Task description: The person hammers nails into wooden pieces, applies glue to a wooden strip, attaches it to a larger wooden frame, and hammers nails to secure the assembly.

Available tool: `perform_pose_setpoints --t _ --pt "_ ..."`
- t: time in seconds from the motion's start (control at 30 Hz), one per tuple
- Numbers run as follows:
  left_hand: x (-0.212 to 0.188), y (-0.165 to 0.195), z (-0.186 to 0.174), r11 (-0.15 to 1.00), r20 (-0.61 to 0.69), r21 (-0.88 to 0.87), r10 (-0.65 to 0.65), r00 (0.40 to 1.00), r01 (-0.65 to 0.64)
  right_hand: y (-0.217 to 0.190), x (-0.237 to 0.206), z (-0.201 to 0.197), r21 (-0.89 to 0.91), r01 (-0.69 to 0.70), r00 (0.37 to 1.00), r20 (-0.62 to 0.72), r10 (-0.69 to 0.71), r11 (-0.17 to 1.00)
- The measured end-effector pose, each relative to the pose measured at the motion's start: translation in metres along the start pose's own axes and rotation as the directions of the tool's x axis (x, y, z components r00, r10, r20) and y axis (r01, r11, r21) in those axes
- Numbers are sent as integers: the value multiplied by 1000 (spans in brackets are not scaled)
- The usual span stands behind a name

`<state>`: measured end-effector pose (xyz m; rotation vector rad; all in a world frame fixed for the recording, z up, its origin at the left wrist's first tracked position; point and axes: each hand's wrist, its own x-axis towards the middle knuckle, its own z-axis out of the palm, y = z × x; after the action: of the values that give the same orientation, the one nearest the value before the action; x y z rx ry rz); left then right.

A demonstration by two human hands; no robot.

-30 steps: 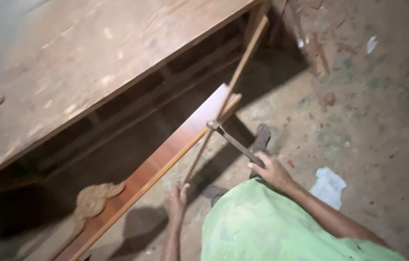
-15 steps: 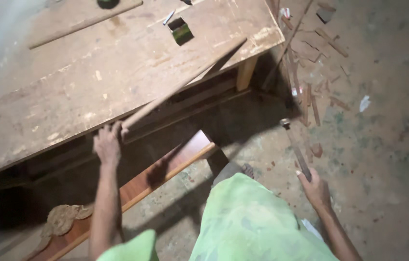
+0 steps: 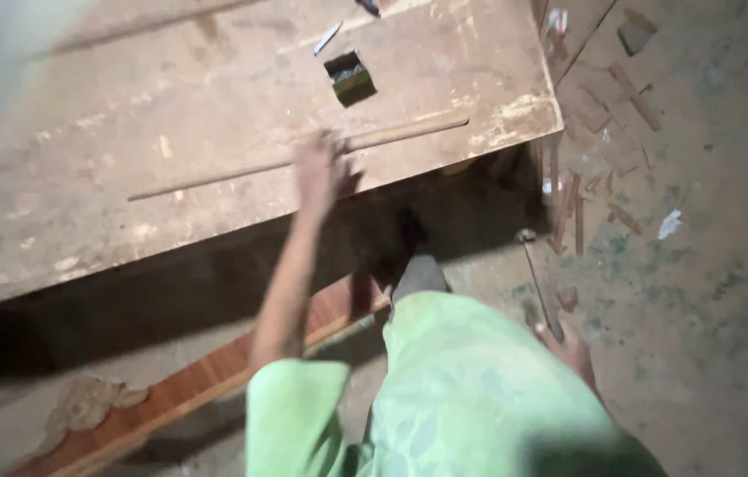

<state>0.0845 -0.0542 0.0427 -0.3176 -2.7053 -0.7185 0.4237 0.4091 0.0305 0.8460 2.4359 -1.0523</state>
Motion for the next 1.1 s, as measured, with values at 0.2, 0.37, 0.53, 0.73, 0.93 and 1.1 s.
perform_pose_setpoints --t 0.2,0.37,0.53,0.73,0.93,1.1 --pt "22 39 56 996 44 8 -94 995 93 -82 49 -41 -72 9 1000 10 -8 997" --pt "33 26 30 978 53 -27 -207 977 208 -109 83 -37 -8 -4 1000 29 4 1000" --pt "73 2 23 988 -164 16 -151 975 155 -114 110 -36 6 31 993 111 -31 1000" --pt "152 -34 27 882 143 452 78 987 -135 -106 139 -43 -142 -73 988 122 90 987" --pt "167 -42 59 718 367 597 153 918 -359 -74 153 -54 -277 -32 980 181 85 960" --pt "156 -54 62 683 433 564 235 870 -465 -89 138 -53 -271 630 775 164 -610 728"
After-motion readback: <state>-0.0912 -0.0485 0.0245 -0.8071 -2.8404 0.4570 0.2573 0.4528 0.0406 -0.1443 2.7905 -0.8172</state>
